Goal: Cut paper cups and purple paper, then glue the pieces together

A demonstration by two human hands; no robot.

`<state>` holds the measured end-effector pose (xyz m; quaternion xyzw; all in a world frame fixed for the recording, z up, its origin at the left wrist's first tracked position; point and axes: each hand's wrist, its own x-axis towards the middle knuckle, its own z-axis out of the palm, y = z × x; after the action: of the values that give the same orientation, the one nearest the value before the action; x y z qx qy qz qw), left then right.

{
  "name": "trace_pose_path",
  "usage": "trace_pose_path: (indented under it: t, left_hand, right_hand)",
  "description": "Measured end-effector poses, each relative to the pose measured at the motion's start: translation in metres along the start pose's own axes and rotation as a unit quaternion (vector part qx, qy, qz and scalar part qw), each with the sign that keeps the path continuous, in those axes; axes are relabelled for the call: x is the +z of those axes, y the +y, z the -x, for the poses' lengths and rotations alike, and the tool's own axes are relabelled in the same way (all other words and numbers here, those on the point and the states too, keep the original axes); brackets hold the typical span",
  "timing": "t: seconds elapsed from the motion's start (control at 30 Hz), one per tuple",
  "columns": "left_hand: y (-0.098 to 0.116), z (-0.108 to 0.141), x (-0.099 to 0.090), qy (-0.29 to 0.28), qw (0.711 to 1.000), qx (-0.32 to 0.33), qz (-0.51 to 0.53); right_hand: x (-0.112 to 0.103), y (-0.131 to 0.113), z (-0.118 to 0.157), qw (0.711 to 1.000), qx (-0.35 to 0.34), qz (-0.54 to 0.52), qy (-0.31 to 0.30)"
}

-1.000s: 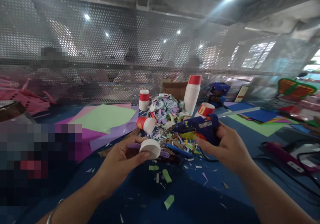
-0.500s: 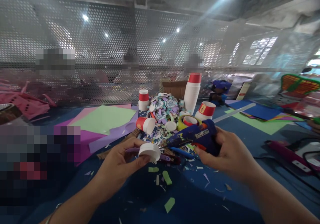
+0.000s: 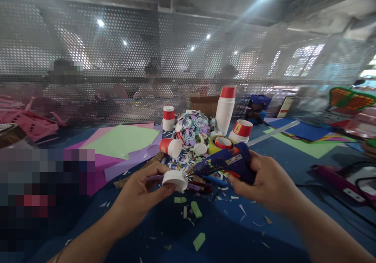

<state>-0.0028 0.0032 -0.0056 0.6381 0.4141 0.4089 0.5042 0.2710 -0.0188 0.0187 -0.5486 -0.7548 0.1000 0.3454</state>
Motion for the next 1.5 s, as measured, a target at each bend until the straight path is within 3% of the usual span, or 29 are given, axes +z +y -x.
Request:
trace_pose_path:
  t: [0.3,0.6,1.03,1.5]
  left_hand:
    - [0.0053,0.0001,0.0008,-0.018,1.000,0.003,0.004]
    - [0.0026,-0.0009,0.0003,-0.016,1.000,-0.004,-0.001]
    - [0.0020,-0.0023,-0.0004,-0.039,0.999,0.013,-0.008]
    - [0.0022,-0.0031,-0.0008,-0.049,0.998,0.020,-0.016]
  right_hand:
    - [0.0051,0.0063,0.0032,0.998,0.042,-0.039,-0.014]
    - [0.0046,0.0009,0.0045,0.993,0.040,-0.095,-0.058]
    - [0.0028,0.0039,0.0015,0.999,-0.016,0.008,-0.035]
    - [0.0010,0.0058,0.0009,0.998,-0.034,0.038,-0.039]
